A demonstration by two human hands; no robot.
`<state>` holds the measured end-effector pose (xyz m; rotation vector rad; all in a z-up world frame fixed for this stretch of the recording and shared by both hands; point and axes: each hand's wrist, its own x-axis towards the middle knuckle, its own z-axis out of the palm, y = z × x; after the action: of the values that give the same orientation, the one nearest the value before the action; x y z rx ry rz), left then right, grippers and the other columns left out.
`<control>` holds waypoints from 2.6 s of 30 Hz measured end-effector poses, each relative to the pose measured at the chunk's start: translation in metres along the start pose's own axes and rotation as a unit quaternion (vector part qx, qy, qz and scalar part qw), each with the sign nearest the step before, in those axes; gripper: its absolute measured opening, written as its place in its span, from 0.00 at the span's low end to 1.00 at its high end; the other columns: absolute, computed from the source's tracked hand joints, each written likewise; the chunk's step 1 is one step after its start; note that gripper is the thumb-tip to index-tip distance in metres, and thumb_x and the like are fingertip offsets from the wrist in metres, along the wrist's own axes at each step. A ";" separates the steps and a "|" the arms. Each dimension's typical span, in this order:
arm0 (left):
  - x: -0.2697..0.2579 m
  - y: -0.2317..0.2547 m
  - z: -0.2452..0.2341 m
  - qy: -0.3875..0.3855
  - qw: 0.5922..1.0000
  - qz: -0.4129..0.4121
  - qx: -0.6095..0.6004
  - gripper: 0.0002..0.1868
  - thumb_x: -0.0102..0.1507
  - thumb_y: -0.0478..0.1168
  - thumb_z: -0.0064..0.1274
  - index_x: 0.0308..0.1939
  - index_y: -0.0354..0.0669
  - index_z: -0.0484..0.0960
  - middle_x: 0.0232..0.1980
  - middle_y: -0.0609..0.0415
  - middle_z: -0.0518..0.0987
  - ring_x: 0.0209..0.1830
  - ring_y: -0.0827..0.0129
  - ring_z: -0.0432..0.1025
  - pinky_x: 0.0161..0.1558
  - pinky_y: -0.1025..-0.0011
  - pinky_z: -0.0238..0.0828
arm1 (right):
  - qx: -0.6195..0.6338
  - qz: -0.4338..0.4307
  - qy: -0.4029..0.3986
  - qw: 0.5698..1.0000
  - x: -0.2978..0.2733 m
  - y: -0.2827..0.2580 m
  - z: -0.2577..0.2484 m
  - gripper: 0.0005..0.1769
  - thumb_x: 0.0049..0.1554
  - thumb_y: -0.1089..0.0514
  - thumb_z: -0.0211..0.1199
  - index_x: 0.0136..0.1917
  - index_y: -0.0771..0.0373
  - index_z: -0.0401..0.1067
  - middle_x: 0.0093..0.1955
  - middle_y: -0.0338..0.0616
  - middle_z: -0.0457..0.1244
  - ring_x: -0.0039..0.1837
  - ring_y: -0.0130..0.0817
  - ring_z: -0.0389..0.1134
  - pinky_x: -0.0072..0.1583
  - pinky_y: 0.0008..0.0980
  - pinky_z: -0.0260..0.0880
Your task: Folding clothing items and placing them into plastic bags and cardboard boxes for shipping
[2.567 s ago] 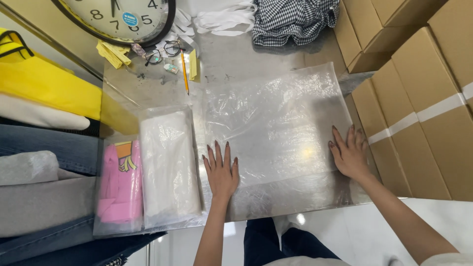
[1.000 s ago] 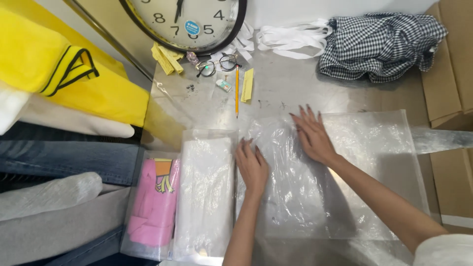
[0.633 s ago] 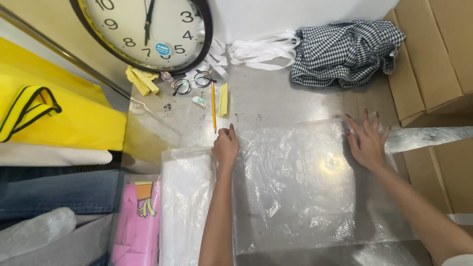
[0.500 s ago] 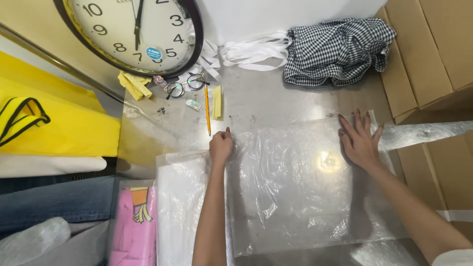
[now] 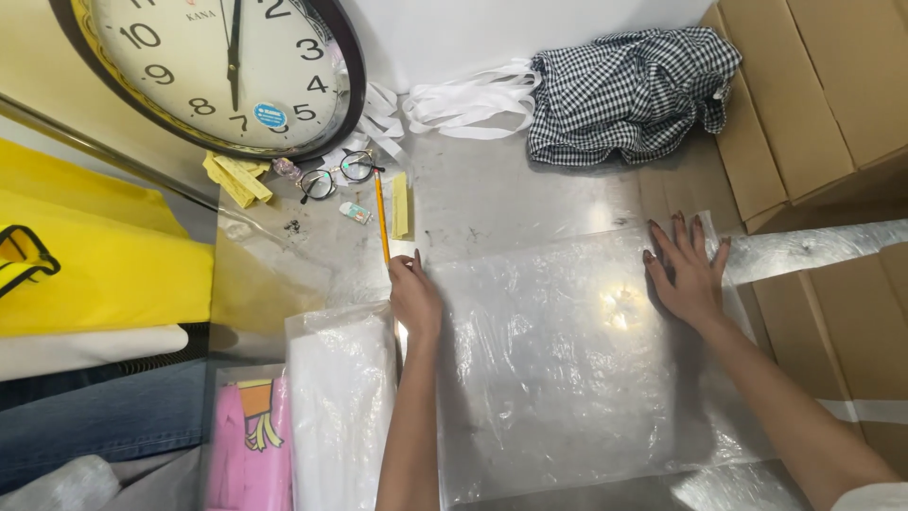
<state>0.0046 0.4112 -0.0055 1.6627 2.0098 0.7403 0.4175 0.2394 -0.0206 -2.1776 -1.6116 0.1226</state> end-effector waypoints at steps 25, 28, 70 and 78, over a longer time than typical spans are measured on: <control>-0.055 -0.015 -0.003 -0.038 0.952 0.228 0.200 0.33 0.76 0.61 0.35 0.86 0.65 0.58 0.91 0.52 0.50 0.91 0.52 0.38 0.82 0.37 0.25 | -0.095 -0.005 0.083 0.992 -0.010 0.020 -0.013 0.30 0.75 0.51 0.48 0.89 0.45 0.59 0.89 0.59 0.52 0.90 0.62 0.44 0.79 0.83 0.33; -0.061 -0.004 0.001 -0.082 0.954 0.187 0.218 0.34 0.77 0.63 0.27 0.87 0.65 0.52 0.92 0.50 0.43 0.91 0.52 0.32 0.83 0.37 0.20 | -0.075 0.013 0.023 0.997 -0.014 0.027 -0.019 0.31 0.75 0.42 0.45 0.89 0.41 0.56 0.90 0.56 0.49 0.89 0.68 0.42 0.78 0.87 0.34; -0.242 -0.002 -0.021 -0.074 0.932 0.350 0.065 0.35 0.72 0.42 0.49 0.84 0.45 0.60 0.87 0.31 0.50 0.88 0.35 0.40 0.80 0.31 0.28 | 0.088 0.310 -0.024 0.947 -0.172 0.040 -0.063 0.47 0.65 0.35 0.61 0.90 0.54 0.54 0.72 0.67 0.65 0.77 0.64 0.62 0.74 0.63 0.61; -0.242 0.036 0.046 -0.107 0.913 0.377 0.111 0.33 0.77 0.51 0.39 0.86 0.53 0.54 0.90 0.42 0.48 0.91 0.44 0.33 0.82 0.31 0.17 | 0.239 0.280 -0.087 0.926 -0.149 0.038 -0.090 0.22 0.65 0.45 0.68 0.61 0.66 0.77 0.49 0.55 0.71 0.51 0.50 0.73 0.49 0.49 0.74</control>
<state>0.1070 0.1847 -0.0201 2.5702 1.3024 0.5289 0.4321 0.0660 0.0199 -2.1889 -0.8546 0.8073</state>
